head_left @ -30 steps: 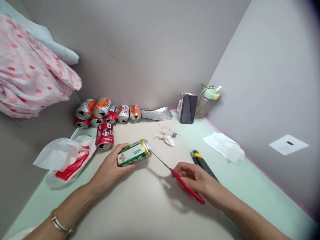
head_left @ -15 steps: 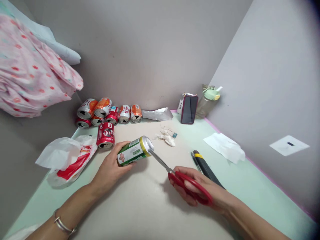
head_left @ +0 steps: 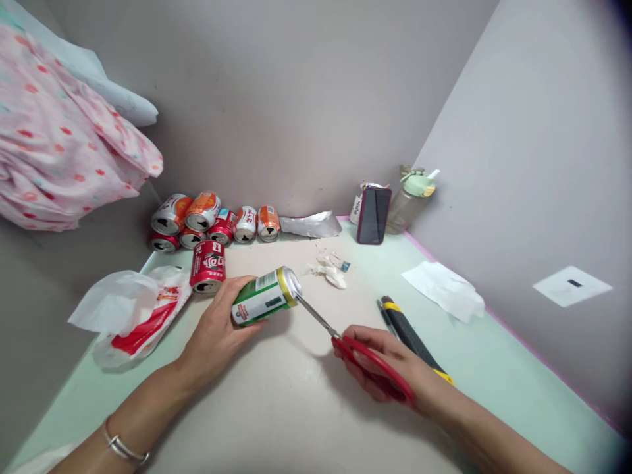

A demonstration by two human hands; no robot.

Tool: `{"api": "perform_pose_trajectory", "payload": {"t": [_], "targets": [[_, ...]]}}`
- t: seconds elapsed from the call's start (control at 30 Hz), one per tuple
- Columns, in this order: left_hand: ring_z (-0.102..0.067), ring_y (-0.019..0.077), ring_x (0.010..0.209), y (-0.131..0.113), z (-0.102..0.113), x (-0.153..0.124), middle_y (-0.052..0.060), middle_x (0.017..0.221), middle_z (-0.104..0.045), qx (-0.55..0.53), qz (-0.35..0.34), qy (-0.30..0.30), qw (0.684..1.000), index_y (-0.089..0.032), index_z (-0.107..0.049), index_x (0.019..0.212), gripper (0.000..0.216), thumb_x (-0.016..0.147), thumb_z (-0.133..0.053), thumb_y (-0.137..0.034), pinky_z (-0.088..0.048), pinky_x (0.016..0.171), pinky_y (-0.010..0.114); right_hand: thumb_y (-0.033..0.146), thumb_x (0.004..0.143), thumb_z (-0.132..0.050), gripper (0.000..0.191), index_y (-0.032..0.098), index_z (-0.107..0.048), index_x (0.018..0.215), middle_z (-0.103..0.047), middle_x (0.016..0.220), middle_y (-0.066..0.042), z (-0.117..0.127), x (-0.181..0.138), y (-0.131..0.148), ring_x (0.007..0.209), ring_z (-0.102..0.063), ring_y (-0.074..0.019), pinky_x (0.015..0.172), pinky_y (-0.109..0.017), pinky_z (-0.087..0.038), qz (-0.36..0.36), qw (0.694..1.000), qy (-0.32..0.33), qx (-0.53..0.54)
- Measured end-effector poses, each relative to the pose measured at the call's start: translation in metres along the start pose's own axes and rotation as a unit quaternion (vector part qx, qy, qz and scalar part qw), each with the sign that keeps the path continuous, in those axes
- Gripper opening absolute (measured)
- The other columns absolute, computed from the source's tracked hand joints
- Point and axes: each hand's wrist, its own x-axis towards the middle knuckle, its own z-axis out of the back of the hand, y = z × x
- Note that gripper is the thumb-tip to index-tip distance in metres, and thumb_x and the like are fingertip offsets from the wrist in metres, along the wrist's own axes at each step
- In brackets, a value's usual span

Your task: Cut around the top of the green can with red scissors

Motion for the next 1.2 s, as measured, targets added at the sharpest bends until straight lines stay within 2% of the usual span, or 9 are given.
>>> {"api": "perform_pose_trajectory", "payload": {"t": [0.1, 0.17, 0.23, 0.33, 0.47, 0.67, 0.9, 1.1, 1.2], "targets": [[-0.055, 0.0320, 0.125, 0.003, 0.003, 0.001, 0.009, 0.135, -0.056, -0.097, 0.054, 0.031, 0.993, -0.025, -0.050, 0.122, 0.055, 0.077, -0.078, -0.040, -0.045, 0.103, 0.041, 0.055, 0.097, -0.055, 0.037, 0.018, -0.060, 0.097, -0.054, 0.072, 0.001, -0.002, -0.005, 0.009, 0.056, -0.043, -0.0096, 0.050, -0.021, -0.033, 0.031, 0.990, -0.008, -0.137], [-0.054, 0.0334, 0.127, 0.005, 0.008, 0.001, 0.011, 0.139, -0.055, -0.170, 0.058, 0.048, 0.983, -0.024, -0.052, 0.111, 0.048, 0.076, -0.078, -0.044, -0.043, 0.105, 0.042, 0.053, 0.097, -0.055, 0.036, 0.018, -0.062, 0.098, -0.060, 0.086, -0.003, -0.005, -0.009, 0.015, 0.071, -0.050, -0.0144, 0.058, -0.023, -0.038, 0.051, 0.968, -0.014, -0.246], [-0.054, 0.0338, 0.128, 0.003, 0.012, 0.001, 0.010, 0.137, -0.058, -0.193, 0.048, 0.069, 0.978, -0.025, -0.053, 0.111, 0.051, 0.073, -0.080, -0.046, -0.042, 0.106, 0.042, 0.051, 0.097, -0.055, 0.033, 0.018, -0.063, 0.100, -0.062, 0.092, -0.005, -0.008, -0.011, 0.019, 0.078, -0.051, -0.0172, 0.062, -0.025, -0.040, 0.054, 0.951, -0.006, -0.305], [-0.056, 0.0338, 0.123, -0.006, 0.016, 0.000, 0.004, 0.129, -0.064, -0.126, 0.069, 0.109, 0.984, -0.030, -0.051, 0.132, 0.078, 0.065, -0.086, -0.045, -0.042, 0.103, 0.040, 0.049, 0.099, -0.052, 0.032, 0.019, -0.062, 0.104, -0.063, 0.093, -0.004, -0.009, -0.013, 0.021, 0.079, -0.053, -0.0181, 0.065, -0.027, -0.041, 0.052, 0.939, -0.003, -0.340], [-0.059, 0.0329, 0.119, -0.017, 0.011, -0.003, 0.004, 0.127, -0.066, -0.030, 0.064, 0.099, 0.993, -0.028, -0.053, 0.131, 0.067, 0.073, -0.081, -0.047, -0.044, 0.099, 0.039, 0.042, 0.100, -0.051, 0.026, 0.019, -0.062, 0.106, -0.066, 0.095, -0.005, -0.009, -0.012, 0.020, 0.080, -0.055, -0.0185, 0.068, -0.028, -0.041, 0.079, 0.914, -0.038, -0.397], [-0.057, 0.0340, 0.122, -0.010, -0.001, -0.007, 0.012, 0.133, -0.062, 0.116, -0.006, -0.021, 0.993, -0.025, -0.046, 0.136, 0.064, 0.083, -0.070, -0.053, -0.042, 0.101, 0.045, 0.036, 0.100, -0.049, 0.020, 0.021, -0.054, 0.113, -0.066, 0.088, -0.004, -0.016, -0.011, 0.009, 0.071, -0.055, -0.0178, 0.064, -0.028, -0.037, 0.099, 0.858, -0.102, -0.494], [-0.060, 0.0349, 0.110, -0.016, -0.001, -0.008, 0.011, 0.121, -0.065, 0.173, -0.008, -0.029, 0.984, -0.024, -0.049, 0.128, 0.058, 0.083, -0.070, -0.054, -0.045, 0.090, 0.044, 0.036, 0.102, -0.045, 0.017, 0.023, -0.050, 0.111, -0.065, 0.088, -0.004, -0.023, -0.013, 0.004, 0.067, -0.055, -0.0176, 0.062, -0.028, -0.037, 0.113, 0.828, -0.113, -0.537], [-0.058, 0.0316, 0.116, -0.016, 0.001, -0.008, 0.008, 0.125, -0.061, 0.061, 0.028, -0.019, 0.998, -0.026, -0.047, 0.125, 0.055, 0.080, -0.075, -0.044, -0.044, 0.098, 0.042, 0.032, 0.101, -0.047, 0.015, 0.022, -0.049, 0.111, -0.066, 0.092, -0.004, -0.017, -0.008, 0.001, 0.069, -0.057, -0.0166, 0.062, -0.027, -0.039, 0.147, 0.818, -0.084, -0.550], [-0.052, 0.0300, 0.128, -0.017, 0.006, -0.006, 0.008, 0.137, -0.056, -0.042, 0.038, 0.018, 0.998, -0.028, -0.042, 0.133, 0.070, 0.076, -0.080, -0.039, -0.038, 0.108, 0.042, 0.031, 0.100, -0.050, 0.016, 0.022, -0.047, 0.112, -0.066, 0.093, -0.005, -0.010, -0.007, -0.003, 0.072, -0.058, -0.0174, 0.064, -0.028, -0.038, 0.180, 0.792, -0.072, -0.579]]}}
